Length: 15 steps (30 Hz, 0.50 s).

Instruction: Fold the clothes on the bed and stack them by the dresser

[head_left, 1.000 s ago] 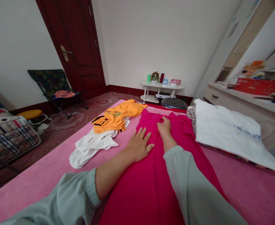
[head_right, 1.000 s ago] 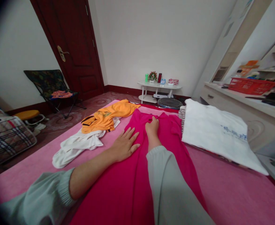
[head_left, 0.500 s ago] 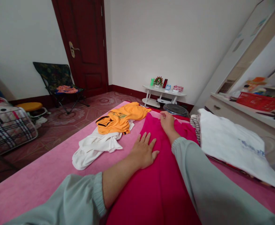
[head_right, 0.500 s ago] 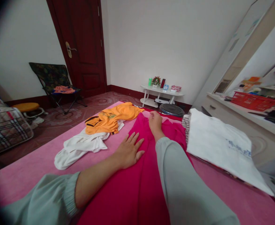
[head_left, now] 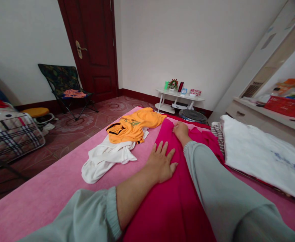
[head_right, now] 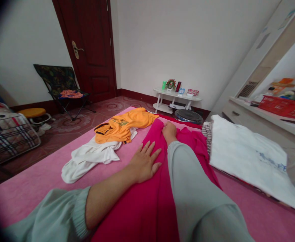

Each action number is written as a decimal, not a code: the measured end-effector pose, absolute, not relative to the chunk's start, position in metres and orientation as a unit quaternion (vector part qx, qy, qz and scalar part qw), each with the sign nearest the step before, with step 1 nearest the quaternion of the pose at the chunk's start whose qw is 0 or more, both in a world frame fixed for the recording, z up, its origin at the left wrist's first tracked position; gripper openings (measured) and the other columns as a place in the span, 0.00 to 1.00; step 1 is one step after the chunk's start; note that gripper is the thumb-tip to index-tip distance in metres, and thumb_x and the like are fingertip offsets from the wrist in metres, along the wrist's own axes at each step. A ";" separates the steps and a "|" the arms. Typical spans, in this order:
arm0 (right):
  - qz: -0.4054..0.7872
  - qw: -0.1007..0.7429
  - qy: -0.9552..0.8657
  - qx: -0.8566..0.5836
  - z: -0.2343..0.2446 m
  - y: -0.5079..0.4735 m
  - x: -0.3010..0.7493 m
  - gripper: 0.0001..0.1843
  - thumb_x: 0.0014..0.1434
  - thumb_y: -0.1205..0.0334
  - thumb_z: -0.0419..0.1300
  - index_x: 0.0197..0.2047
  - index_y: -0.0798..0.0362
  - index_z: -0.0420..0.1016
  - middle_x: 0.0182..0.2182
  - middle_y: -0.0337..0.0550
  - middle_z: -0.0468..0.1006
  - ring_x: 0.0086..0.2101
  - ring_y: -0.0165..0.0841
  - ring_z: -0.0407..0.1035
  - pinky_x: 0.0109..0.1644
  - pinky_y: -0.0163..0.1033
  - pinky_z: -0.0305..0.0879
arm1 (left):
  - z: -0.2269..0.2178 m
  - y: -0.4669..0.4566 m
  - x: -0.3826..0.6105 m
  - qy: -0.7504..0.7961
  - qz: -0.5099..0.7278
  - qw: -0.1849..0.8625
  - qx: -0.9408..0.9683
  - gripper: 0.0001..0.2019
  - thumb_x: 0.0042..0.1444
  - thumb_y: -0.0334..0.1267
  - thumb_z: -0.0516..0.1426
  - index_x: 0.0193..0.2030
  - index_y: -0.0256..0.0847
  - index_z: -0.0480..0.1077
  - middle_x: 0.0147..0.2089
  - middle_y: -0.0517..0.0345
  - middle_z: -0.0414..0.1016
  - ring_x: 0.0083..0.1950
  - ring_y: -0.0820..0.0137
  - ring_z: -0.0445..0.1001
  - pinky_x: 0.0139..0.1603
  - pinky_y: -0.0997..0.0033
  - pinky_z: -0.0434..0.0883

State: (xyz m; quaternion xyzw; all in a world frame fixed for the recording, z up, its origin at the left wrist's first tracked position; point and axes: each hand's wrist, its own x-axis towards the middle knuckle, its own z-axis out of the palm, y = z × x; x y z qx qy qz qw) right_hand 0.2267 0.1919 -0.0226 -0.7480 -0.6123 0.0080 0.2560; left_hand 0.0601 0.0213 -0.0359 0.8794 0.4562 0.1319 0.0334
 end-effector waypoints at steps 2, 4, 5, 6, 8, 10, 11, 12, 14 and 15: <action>0.029 0.242 -0.630 -0.737 -0.020 0.181 0.226 0.20 0.57 0.68 0.53 0.53 0.60 0.70 0.43 0.51 0.79 0.44 0.36 0.73 0.48 0.38 0.66 | -0.036 0.023 0.060 0.455 0.125 0.045 0.880 0.30 0.64 0.55 0.39 0.69 0.45 0.53 0.73 0.47 0.46 0.72 0.54 0.43 0.69 0.46 0.44; 0.038 0.238 -0.665 -0.706 -0.019 0.160 0.227 0.26 0.57 0.64 0.56 0.59 0.58 0.64 0.50 0.51 0.76 0.49 0.37 0.70 0.53 0.39 0.65 | -0.035 0.024 0.060 0.455 0.116 0.055 0.881 0.30 0.64 0.55 0.39 0.69 0.45 0.52 0.73 0.47 0.45 0.73 0.54 0.43 0.69 0.46 0.44; 0.034 0.238 -0.696 -0.677 -0.020 0.147 0.229 0.29 0.58 0.61 0.56 0.62 0.57 0.61 0.55 0.51 0.72 0.54 0.37 0.67 0.57 0.41 0.62 | -0.034 0.024 0.060 0.456 0.111 0.058 0.881 0.31 0.64 0.55 0.39 0.69 0.45 0.52 0.73 0.48 0.45 0.73 0.53 0.42 0.69 0.46 0.43; 0.028 0.231 -0.730 -0.643 -0.022 0.131 0.232 0.31 0.59 0.58 0.55 0.65 0.56 0.57 0.60 0.52 0.67 0.59 0.39 0.61 0.61 0.44 0.59 | -0.034 0.024 0.060 0.455 0.107 0.060 0.882 0.31 0.64 0.55 0.39 0.69 0.44 0.52 0.73 0.47 0.45 0.73 0.53 0.42 0.69 0.46 0.43; 0.026 0.189 -0.788 -0.586 -0.028 0.095 0.240 0.32 0.63 0.54 0.50 0.68 0.55 0.52 0.66 0.52 0.56 0.65 0.43 0.49 0.65 0.54 0.51 | -0.032 0.023 0.059 0.453 0.100 0.061 0.884 0.31 0.64 0.54 0.39 0.69 0.43 0.53 0.73 0.47 0.44 0.73 0.53 0.42 0.69 0.47 0.42; 0.039 0.125 -0.802 -0.582 -0.032 0.059 0.249 0.32 0.65 0.52 0.45 0.68 0.56 0.51 0.68 0.52 0.50 0.67 0.46 0.43 0.65 0.61 0.47 | -0.031 0.023 0.059 0.449 0.098 0.060 0.886 0.30 0.64 0.53 0.39 0.69 0.42 0.53 0.73 0.46 0.45 0.73 0.53 0.42 0.69 0.47 0.43; 0.044 0.104 -0.797 -0.593 -0.032 0.041 0.252 0.32 0.65 0.52 0.45 0.68 0.57 0.51 0.68 0.54 0.50 0.66 0.47 0.43 0.64 0.63 0.48 | -0.031 0.022 0.059 0.449 0.099 0.059 0.886 0.30 0.65 0.53 0.38 0.69 0.42 0.52 0.73 0.46 0.45 0.72 0.53 0.42 0.69 0.47 0.43; 0.041 0.097 -0.793 -0.599 -0.031 0.023 0.254 0.31 0.65 0.53 0.45 0.68 0.59 0.53 0.67 0.57 0.51 0.66 0.47 0.44 0.64 0.62 0.49 | -0.031 0.022 0.059 0.449 0.100 0.058 0.886 0.30 0.65 0.53 0.38 0.69 0.43 0.52 0.73 0.47 0.45 0.72 0.54 0.42 0.69 0.47 0.43; 0.022 0.115 -0.808 -0.578 -0.025 -0.013 0.253 0.29 0.62 0.59 0.49 0.65 0.60 0.58 0.65 0.60 0.56 0.65 0.46 0.50 0.64 0.59 0.51 | -0.032 0.021 0.059 0.450 0.103 0.054 0.885 0.29 0.65 0.52 0.38 0.69 0.43 0.52 0.73 0.48 0.45 0.73 0.55 0.42 0.69 0.48 0.44; 0.015 0.132 -0.826 -0.547 -0.020 -0.032 0.250 0.28 0.60 0.63 0.51 0.63 0.58 0.61 0.64 0.58 0.60 0.63 0.44 0.53 0.65 0.58 0.51 | -0.033 0.020 0.058 0.451 0.104 0.052 0.885 0.29 0.65 0.52 0.38 0.69 0.43 0.52 0.73 0.47 0.45 0.73 0.55 0.42 0.69 0.48 0.44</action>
